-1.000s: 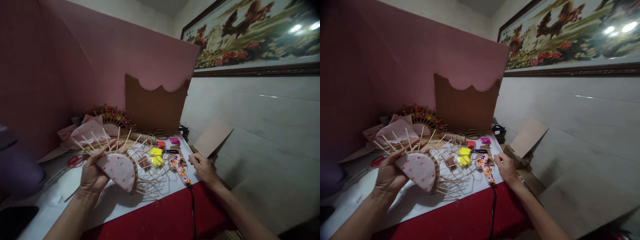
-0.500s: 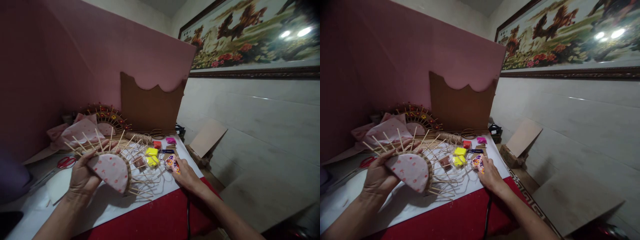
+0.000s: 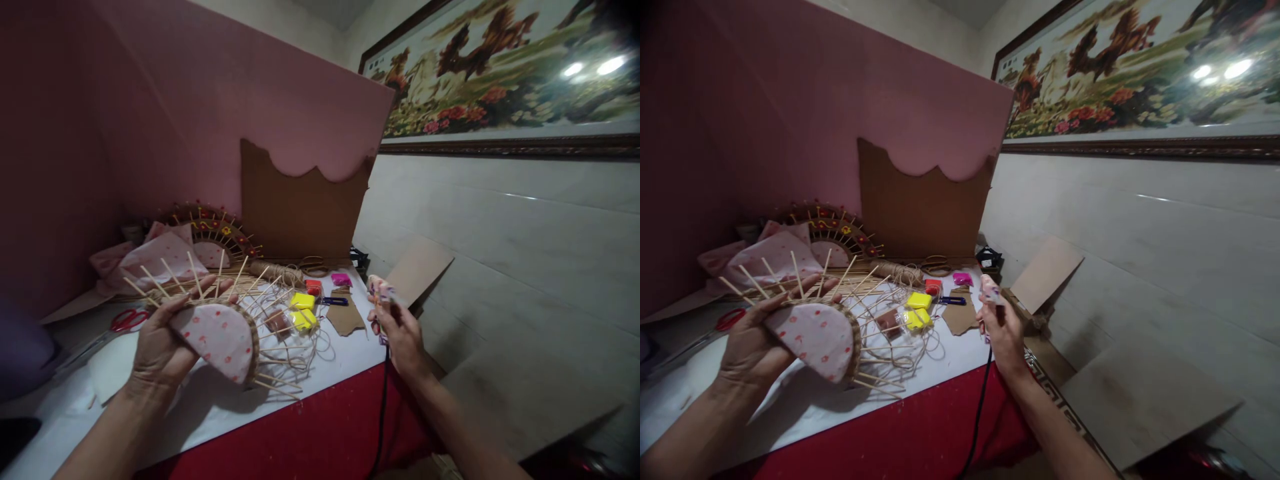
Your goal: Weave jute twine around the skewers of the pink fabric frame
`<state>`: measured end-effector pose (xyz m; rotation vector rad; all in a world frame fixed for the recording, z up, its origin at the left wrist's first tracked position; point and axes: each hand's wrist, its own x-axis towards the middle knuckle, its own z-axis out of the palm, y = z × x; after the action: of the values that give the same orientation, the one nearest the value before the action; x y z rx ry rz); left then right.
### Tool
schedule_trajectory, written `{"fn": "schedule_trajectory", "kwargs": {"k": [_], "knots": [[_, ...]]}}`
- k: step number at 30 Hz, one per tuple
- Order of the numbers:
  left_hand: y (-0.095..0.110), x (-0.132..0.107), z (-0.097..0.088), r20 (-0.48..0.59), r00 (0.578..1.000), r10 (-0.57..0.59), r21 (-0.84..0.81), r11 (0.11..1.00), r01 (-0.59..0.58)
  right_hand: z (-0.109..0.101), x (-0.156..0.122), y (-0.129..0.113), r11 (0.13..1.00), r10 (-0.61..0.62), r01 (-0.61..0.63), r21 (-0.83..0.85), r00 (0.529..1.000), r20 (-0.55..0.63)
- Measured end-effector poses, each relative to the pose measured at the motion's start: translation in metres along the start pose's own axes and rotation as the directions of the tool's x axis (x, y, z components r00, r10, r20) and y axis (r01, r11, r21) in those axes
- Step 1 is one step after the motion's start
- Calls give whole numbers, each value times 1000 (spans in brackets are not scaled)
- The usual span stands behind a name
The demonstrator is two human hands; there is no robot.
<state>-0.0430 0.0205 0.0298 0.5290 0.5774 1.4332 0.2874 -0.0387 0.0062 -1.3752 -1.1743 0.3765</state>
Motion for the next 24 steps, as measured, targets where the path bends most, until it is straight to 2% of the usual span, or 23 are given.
{"fn": "schedule_trajectory", "kwargs": {"k": [2, 3, 5, 7, 9, 11, 12, 13, 18, 24], "knots": [[-1, 1, -2, 16, 1000, -7, -15, 1000, 7, 2, -3, -14, 935, 157, -172, 311, 985, 75], [-2, 1, -3, 23, 1000, -10, -30, 999, 11, 5, -6, -22, 885, 185, -214, 413, 977, 110], [-4, 1, -5, 35, 999, -28, -56, 998, 30, 12, -12, -40, 821, 183, -230, 523, 973, 140], [-5, 0, -6, 61, 998, -19, -51, 998, 22, 22, -18, -56, 786, 167, -273, 554, 958, 234], [-5, -2, -6, 85, 996, -17, -64, 998, 23, 35, -24, -70, 784, 138, -375, 495, 882, 450], [-4, -3, -5, 93, 996, -10, -71, 997, 16, 50, -29, -82, 820, 97, -431, 378, 754, 650], [-4, -4, -5, 103, 995, -15, -81, 996, 23, 58, -31, -87, 844, 78, -424, 328, 702, 708], [-3, -5, -4, 113, 993, -17, -88, 996, 27, 66, -33, -91, 870, 61, -396, 294, 678, 733], [-2, -8, -1, 121, 993, -9, -69, 997, 17, 102, -34, -101, 966, -20, -170, 194, 700, 713], [-4, -8, -4, 136, 991, -13, -81, 996, 24, 125, -27, -100, 983, -79, -67, 174, 696, 714]]}}
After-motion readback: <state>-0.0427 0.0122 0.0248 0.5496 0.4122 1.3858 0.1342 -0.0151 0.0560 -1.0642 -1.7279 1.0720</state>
